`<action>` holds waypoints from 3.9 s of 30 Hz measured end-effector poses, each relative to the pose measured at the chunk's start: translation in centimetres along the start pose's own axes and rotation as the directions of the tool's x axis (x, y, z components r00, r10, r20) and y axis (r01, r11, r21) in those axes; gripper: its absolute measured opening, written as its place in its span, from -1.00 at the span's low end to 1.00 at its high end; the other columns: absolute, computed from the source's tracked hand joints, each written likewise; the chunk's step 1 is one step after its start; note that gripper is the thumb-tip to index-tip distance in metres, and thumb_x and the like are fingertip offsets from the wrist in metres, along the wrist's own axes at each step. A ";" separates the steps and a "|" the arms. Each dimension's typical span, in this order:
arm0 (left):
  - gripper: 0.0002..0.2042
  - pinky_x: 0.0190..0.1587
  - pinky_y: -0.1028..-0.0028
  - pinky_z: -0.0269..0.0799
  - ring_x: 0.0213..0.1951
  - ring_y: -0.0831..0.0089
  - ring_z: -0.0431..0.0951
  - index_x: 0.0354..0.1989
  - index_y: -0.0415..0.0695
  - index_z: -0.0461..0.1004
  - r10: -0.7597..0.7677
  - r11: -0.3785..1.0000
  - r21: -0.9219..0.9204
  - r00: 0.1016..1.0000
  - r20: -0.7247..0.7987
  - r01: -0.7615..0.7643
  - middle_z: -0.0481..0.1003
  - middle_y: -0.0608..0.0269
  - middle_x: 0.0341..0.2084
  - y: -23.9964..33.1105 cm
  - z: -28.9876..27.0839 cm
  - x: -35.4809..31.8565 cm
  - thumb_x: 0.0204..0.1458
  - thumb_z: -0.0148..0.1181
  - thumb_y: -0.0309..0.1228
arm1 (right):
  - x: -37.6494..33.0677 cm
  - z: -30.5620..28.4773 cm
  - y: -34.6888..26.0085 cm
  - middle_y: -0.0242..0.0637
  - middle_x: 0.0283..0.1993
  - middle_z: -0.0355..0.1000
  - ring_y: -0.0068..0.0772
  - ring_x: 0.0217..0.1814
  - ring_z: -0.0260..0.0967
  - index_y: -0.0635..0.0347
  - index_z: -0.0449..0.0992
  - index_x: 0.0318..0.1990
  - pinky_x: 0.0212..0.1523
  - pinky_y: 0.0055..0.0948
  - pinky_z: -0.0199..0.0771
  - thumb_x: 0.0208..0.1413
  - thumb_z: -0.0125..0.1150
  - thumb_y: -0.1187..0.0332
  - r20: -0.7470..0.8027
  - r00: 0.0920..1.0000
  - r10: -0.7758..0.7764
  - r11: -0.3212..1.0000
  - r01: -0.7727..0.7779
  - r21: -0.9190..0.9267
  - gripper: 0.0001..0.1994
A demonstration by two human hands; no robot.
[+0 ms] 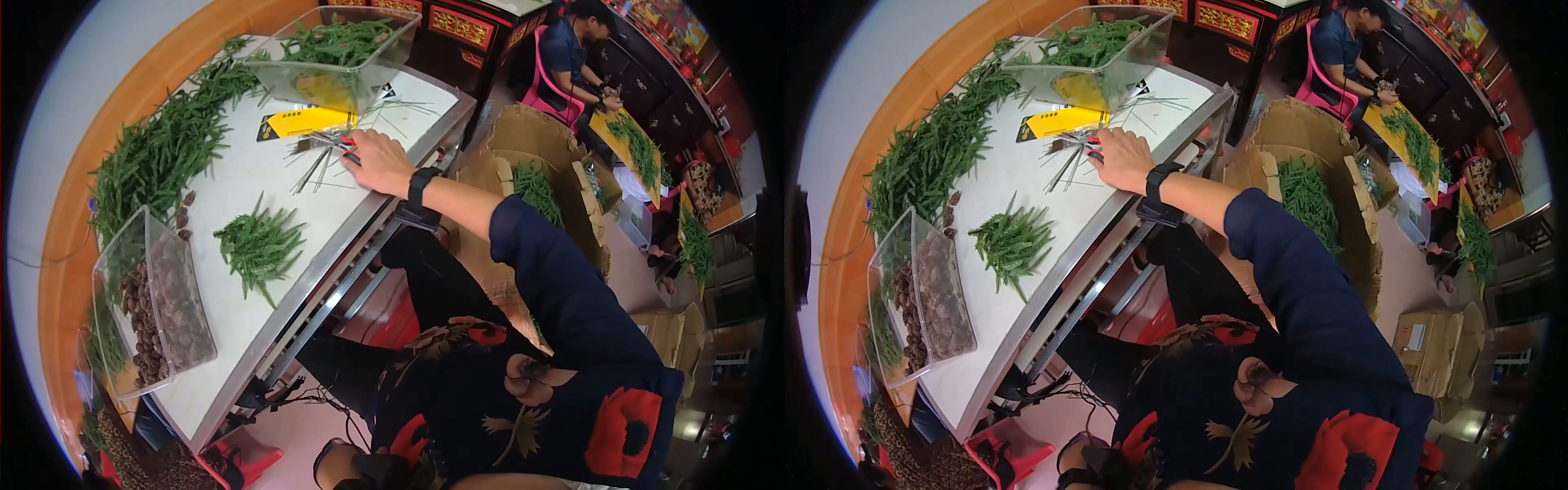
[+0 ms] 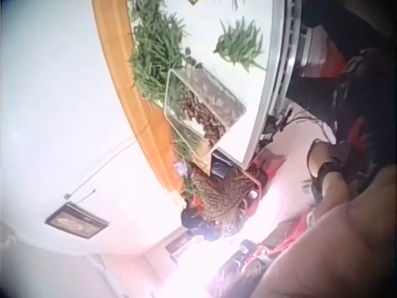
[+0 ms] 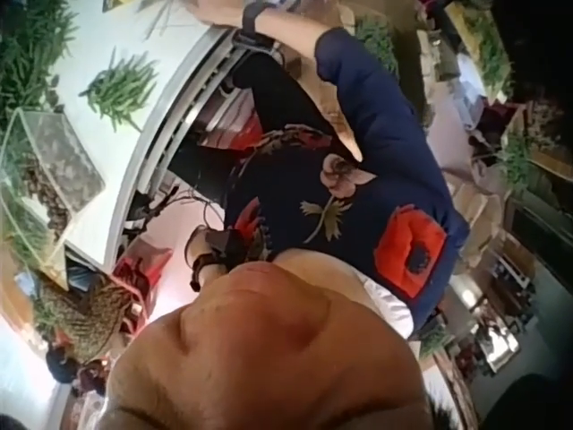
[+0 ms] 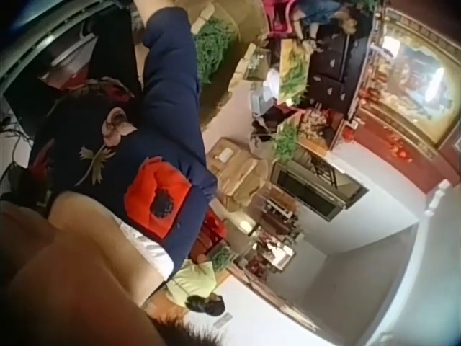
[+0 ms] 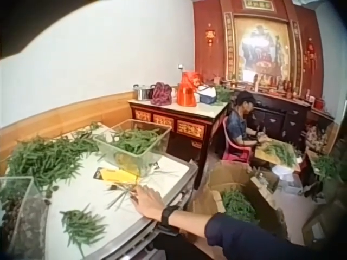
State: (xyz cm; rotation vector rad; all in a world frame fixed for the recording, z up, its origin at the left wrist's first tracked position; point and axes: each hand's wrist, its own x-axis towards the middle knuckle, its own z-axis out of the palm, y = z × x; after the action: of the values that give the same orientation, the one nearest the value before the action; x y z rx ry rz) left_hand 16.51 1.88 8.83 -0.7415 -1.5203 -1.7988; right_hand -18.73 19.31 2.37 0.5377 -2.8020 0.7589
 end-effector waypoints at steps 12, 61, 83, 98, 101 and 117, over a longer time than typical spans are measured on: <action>-0.44 -0.19 0.36 0.43 -0.22 0.30 0.49 0.08 -0.33 0.21 -0.279 0.942 -0.183 0.959 0.040 0.282 0.42 0.07 -0.11 -2.8 -0.6 -3.5 0.08 0.15 -0.12 | 1.0 1.6 2.9 -0.13 -0.17 0.36 -0.08 -0.10 0.30 0.15 0.40 -0.06 -0.14 -0.14 0.22 -0.02 0.26 0.11 -0.377 0.926 0.028 0.997 -0.055 -0.061 -0.57; -0.95 -0.43 0.42 0.37 -0.51 0.35 0.50 -0.31 -0.20 0.42 -0.675 0.297 0.402 0.488 -0.554 0.866 0.49 0.23 -0.54 -4.3 -2.3 -10.5 0.08 0.08 -0.52 | 3.1 -2.7 6.7 0.08 0.11 0.26 0.13 0.18 0.15 0.28 0.34 0.12 0.18 0.00 0.11 0.10 0.09 0.02 -0.345 0.938 0.033 0.944 -0.142 -0.297 -0.44; -0.75 0.07 0.26 0.24 0.03 0.13 0.39 -0.15 -0.15 0.48 -0.565 0.129 0.765 0.681 -0.466 0.631 0.42 0.08 -0.06 -14.7 -6.1 -20.4 -0.02 0.17 -0.39 | -14.8 12.6 12.9 -0.15 0.34 0.12 -0.06 0.45 -0.10 -0.05 0.32 0.19 0.37 0.00 -0.11 0.23 -0.06 0.04 0.744 0.618 -0.257 0.917 0.398 -0.014 -0.57; -0.48 0.23 0.17 0.09 0.17 -0.04 0.23 0.18 -0.21 0.25 -0.692 -0.262 0.855 0.531 -0.490 0.447 0.26 -0.14 0.12 -17.3 -14.6 -25.9 0.12 0.08 -0.16 | -17.1 8.0 9.7 -0.24 -0.33 0.49 -0.15 -0.29 0.43 0.11 0.43 0.03 -0.25 -0.23 0.45 0.10 0.16 0.36 0.753 0.636 -0.167 0.866 -0.270 0.420 -0.68; -0.42 0.34 0.25 -0.06 0.28 0.01 0.13 0.28 -0.19 0.11 -0.692 -0.305 0.762 0.417 -0.590 0.572 0.15 -0.16 0.23 -18.2 -12.6 -25.7 0.16 0.04 -0.15 | -17.2 9.6 9.1 -0.18 -0.41 0.46 -0.09 -0.42 0.42 -0.03 0.34 0.14 -0.35 -0.22 0.42 0.10 0.17 0.34 0.531 0.786 -0.316 0.932 0.151 0.331 -0.59; -0.22 0.30 0.39 0.01 0.30 0.09 0.13 0.36 -0.28 -0.13 -0.817 -0.162 0.384 0.094 -0.568 0.909 0.15 -0.21 0.24 -16.2 -9.1 -21.9 0.18 -0.11 0.09 | -11.3 7.9 18.9 0.06 -0.41 0.48 0.06 -0.38 0.48 0.32 0.04 0.26 -0.40 -0.07 0.41 0.12 0.04 -0.05 0.490 0.865 0.108 0.972 0.011 -0.234 -0.28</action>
State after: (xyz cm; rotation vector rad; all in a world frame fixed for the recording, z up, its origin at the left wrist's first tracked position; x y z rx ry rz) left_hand 17.38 -2.66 -19.52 1.2511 -2.6815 -1.5908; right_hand -16.45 33.72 -15.89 0.7091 -3.3310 0.3175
